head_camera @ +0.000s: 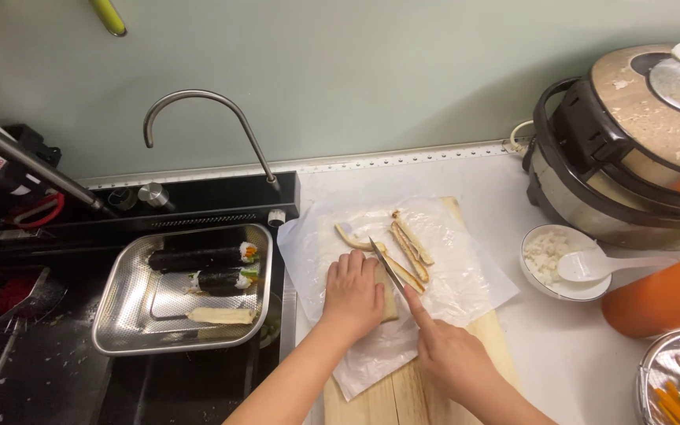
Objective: Making a sushi-style bread roll by trimming crusts, applying sauces, adding filling, and rolling it with plastic wrap.
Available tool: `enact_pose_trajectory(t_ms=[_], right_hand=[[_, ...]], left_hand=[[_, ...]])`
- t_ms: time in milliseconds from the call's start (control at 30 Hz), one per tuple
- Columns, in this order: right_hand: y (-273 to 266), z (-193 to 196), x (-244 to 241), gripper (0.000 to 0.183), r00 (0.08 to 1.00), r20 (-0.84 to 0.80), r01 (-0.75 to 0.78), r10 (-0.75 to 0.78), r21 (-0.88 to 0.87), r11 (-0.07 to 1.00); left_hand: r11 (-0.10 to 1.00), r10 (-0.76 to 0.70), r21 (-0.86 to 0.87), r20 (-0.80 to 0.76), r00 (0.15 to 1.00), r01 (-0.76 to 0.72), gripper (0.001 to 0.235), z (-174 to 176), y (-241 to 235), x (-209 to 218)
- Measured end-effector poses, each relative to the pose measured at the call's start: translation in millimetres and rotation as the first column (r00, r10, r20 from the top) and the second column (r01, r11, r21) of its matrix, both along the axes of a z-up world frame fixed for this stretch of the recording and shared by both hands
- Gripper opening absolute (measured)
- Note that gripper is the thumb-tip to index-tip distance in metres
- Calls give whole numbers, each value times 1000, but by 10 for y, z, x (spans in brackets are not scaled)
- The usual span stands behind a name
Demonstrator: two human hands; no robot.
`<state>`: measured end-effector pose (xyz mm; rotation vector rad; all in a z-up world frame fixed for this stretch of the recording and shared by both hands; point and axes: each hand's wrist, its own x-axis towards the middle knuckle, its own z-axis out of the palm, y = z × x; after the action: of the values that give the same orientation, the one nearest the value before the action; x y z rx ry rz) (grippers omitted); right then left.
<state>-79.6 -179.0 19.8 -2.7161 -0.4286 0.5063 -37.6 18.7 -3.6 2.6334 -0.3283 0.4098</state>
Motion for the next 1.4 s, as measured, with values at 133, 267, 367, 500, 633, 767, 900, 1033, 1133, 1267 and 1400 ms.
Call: enact_pose_trajectory(t_ms=[133, 267, 367, 500, 633, 767, 900, 1033, 1133, 1267, 1400], right_hand=[[-22, 27, 22, 88, 1000, 20, 10, -9, -37, 999], [-207, 161, 89, 83, 996, 63, 50, -63, 194, 980], [-330, 272, 258, 80, 984, 104, 111, -143, 266, 958], [-483, 128, 582, 79, 948, 245, 201, -204, 40, 979], [-503, -31, 744, 77, 962, 180, 233, -204, -155, 960], [-443, -78, 776, 75, 960, 231, 194, -159, -139, 971], [-414, 43, 790, 71, 968, 160, 212, -194, -105, 972], [-400, 151, 815, 71, 974, 111, 211, -198, -118, 970], [-426, 172, 803, 73, 970, 51, 241, -239, -42, 970], [-474, 83, 833, 74, 972, 105, 206, -208, 26, 978], [-645, 24, 852, 62, 961, 225, 122, -163, 184, 975]], left_hand=[[1000, -24, -10, -64, 998, 23, 39, 65, 53, -9], [998, 39, -41, -17, 999, -39, 38, -27, 174, 192], [999, 17, 28, 152, 988, -22, 42, -167, 248, 521], [981, 31, 195, -174, 984, 3, 24, 16, 165, 864], [979, 69, 203, -287, 955, -10, 17, 132, 36, 1046], [974, 226, 127, -590, 775, -188, 44, 172, -182, 1182], [931, 292, 46, -690, 663, -362, 81, 566, -592, 1101], [942, 317, 159, -703, 636, -295, 92, 455, -889, 1191], [927, 354, 152, -656, 666, -343, 80, 141, -983, 1269], [931, 357, 157, -575, 736, -329, 79, 129, -939, 1171], [941, 260, -83, -444, 858, -328, 50, -51, -893, 1053]])
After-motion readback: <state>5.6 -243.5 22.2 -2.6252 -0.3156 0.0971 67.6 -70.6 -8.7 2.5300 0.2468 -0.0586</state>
